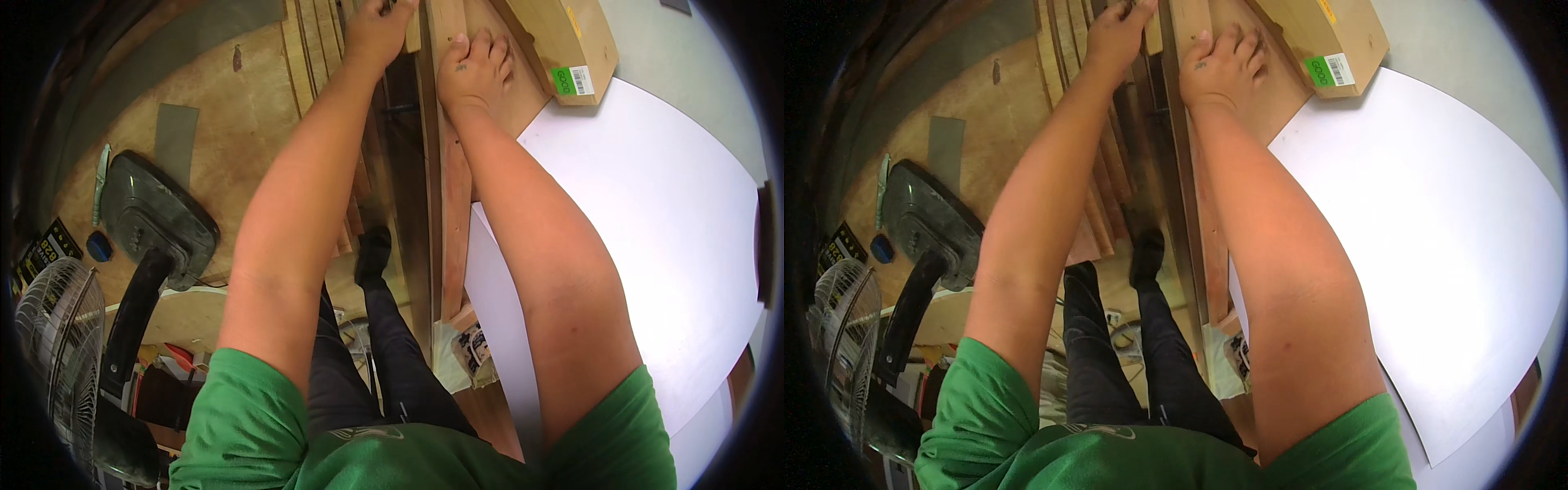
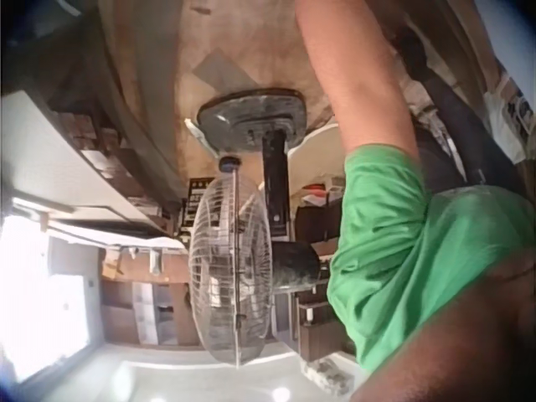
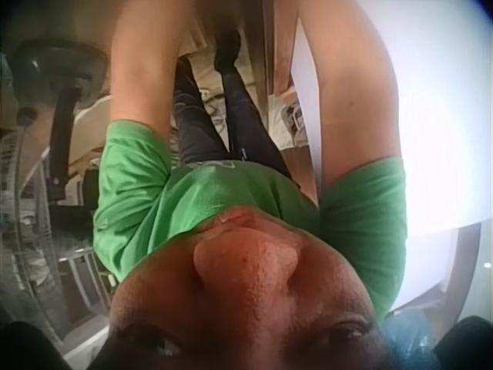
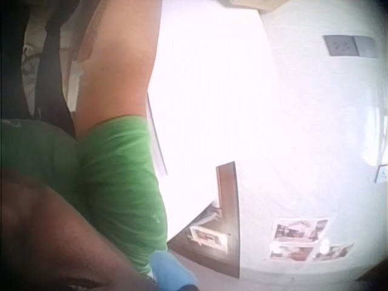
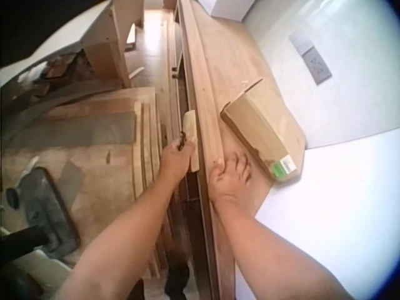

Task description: The person uses a wooden block with sandpaper to sand the edges and surface of a wooden board, turning it over to sand different sides.

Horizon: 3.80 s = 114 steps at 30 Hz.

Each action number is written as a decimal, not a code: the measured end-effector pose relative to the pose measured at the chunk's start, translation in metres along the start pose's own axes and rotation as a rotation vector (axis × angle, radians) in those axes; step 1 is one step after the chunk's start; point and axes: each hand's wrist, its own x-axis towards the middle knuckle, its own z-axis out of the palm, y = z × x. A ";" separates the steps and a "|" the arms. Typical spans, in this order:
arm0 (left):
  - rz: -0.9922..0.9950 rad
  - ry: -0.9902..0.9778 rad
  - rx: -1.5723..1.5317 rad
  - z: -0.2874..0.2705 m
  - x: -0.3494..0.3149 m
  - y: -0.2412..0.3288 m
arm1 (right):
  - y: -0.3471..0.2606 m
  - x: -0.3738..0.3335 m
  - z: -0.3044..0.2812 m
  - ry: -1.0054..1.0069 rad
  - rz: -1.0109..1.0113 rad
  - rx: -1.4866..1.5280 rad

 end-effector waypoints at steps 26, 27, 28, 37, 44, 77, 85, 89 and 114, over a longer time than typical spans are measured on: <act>0.014 0.113 0.005 0.018 -0.074 -0.050 | 0.003 0.002 0.006 0.020 0.005 -0.010; 0.018 0.122 0.009 0.016 -0.073 -0.052 | -0.001 0.002 0.007 0.026 0.006 -0.006; -0.010 0.083 -0.027 0.017 -0.078 -0.050 | 0.001 0.002 0.007 0.027 0.005 -0.009; -0.124 -0.053 -0.021 0.007 -0.091 -0.033 | -0.003 0.000 0.001 0.018 0.006 -0.015; -0.190 -0.113 0.042 0.002 -0.095 -0.026 | -0.002 -0.001 -0.002 0.005 -0.001 0.029; -0.242 -0.231 -0.056 0.006 -0.189 -0.064 | 0.003 0.000 -0.001 -0.001 -0.007 -0.044; -0.312 -0.227 -0.093 0.009 -0.245 -0.091 | 0.002 -0.002 -0.004 -0.018 -0.003 -0.032; -0.330 -0.272 0.009 -0.003 -0.307 -0.115 | -0.004 0.000 -0.003 -0.011 -0.012 -0.007; -0.271 -0.170 -0.888 0.009 -0.115 -0.014 | 0.003 0.001 0.000 0.040 -0.014 -0.041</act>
